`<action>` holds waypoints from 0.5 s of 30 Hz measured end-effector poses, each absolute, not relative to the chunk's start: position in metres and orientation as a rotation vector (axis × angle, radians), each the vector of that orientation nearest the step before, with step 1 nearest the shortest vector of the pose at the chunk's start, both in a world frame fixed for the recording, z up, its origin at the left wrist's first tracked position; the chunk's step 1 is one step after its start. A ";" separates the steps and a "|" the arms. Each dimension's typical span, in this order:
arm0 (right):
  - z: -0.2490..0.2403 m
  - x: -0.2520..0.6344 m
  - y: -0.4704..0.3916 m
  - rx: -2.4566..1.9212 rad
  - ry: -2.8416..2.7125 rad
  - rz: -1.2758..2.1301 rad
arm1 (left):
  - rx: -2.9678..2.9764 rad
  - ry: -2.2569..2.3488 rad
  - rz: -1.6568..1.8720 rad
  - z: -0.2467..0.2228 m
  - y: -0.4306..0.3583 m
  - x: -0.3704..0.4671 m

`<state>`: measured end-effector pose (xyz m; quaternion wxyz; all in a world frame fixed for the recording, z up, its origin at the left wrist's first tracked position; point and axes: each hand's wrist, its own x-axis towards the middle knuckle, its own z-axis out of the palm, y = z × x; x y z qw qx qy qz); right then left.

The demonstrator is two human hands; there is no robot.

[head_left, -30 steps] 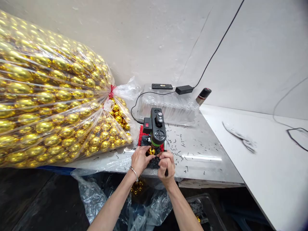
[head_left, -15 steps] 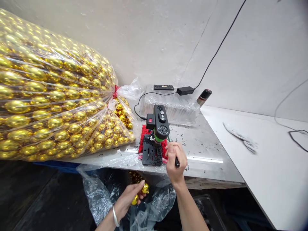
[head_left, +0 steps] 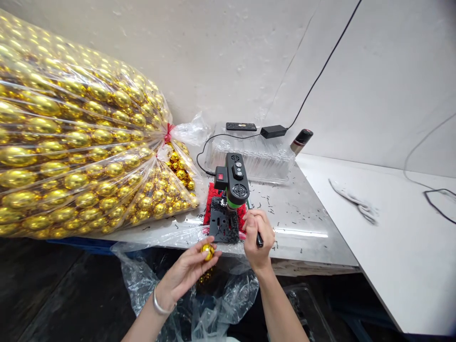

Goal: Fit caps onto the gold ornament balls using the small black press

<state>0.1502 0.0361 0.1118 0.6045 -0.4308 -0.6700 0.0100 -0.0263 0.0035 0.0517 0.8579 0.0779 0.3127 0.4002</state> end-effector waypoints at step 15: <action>0.105 0.154 0.036 -0.994 -1.595 0.026 | 0.793 1.124 1.148 0.030 0.068 0.022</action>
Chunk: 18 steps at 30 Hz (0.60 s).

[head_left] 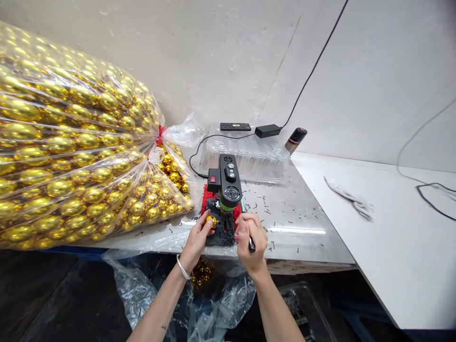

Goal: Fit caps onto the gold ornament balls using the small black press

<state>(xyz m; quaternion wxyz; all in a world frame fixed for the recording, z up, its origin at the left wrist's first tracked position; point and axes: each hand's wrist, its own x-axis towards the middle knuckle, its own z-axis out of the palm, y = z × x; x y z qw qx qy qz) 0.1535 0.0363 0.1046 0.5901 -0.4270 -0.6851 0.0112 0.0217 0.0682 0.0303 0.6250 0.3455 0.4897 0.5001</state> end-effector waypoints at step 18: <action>0.102 0.155 0.035 -0.958 -1.626 0.024 | 1.964 1.440 1.149 0.007 0.076 0.023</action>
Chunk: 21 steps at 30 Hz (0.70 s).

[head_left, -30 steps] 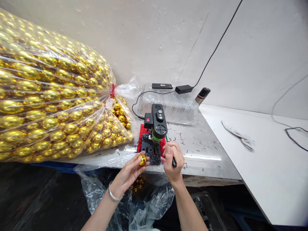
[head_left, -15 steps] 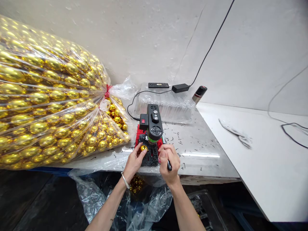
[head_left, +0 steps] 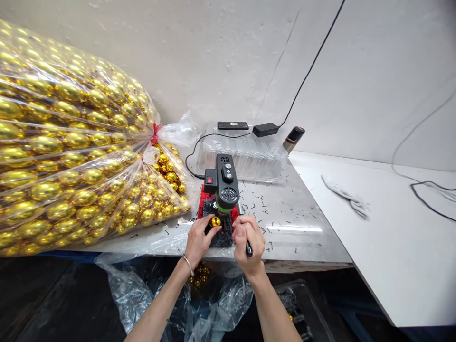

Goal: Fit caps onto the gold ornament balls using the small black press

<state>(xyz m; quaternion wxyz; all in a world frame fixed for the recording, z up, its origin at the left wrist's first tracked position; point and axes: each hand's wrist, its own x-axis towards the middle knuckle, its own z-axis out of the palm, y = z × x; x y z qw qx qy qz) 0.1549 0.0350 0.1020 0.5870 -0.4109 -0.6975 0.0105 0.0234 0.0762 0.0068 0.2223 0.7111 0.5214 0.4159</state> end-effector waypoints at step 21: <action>0.097 0.155 0.035 -0.975 -1.595 0.028 | 2.045 1.413 1.082 0.004 0.082 0.026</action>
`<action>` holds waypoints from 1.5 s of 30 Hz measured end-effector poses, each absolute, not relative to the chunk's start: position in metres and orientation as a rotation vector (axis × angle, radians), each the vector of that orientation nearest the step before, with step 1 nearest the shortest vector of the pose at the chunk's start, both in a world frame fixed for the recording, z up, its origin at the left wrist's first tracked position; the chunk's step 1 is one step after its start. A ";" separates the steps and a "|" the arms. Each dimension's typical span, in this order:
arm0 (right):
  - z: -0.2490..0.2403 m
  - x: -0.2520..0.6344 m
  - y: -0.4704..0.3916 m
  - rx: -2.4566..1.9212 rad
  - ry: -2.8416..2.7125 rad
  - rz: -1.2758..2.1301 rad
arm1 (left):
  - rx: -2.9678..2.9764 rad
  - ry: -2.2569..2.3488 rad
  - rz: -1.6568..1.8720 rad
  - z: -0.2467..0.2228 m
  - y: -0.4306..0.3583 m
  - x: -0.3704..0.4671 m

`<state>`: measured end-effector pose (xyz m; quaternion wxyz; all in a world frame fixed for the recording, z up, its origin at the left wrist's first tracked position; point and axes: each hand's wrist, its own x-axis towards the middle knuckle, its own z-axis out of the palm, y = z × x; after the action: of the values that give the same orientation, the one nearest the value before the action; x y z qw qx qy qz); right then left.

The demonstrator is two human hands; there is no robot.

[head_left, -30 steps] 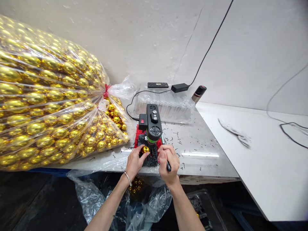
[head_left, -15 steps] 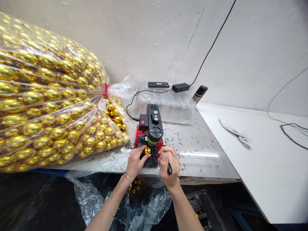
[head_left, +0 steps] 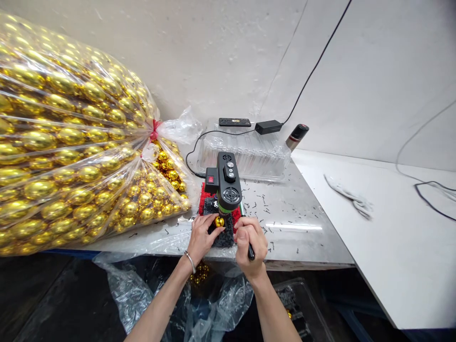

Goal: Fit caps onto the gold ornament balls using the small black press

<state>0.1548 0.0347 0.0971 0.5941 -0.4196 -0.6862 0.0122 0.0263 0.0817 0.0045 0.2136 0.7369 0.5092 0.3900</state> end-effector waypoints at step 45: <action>0.113 0.145 0.037 -1.019 -1.454 0.082 | 2.119 1.260 1.112 0.008 0.003 -0.024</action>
<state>0.1452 0.0370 0.1132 0.6304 -0.4449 -0.6351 0.0360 -0.0235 0.0032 0.0081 0.2170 0.7648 0.4549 0.4013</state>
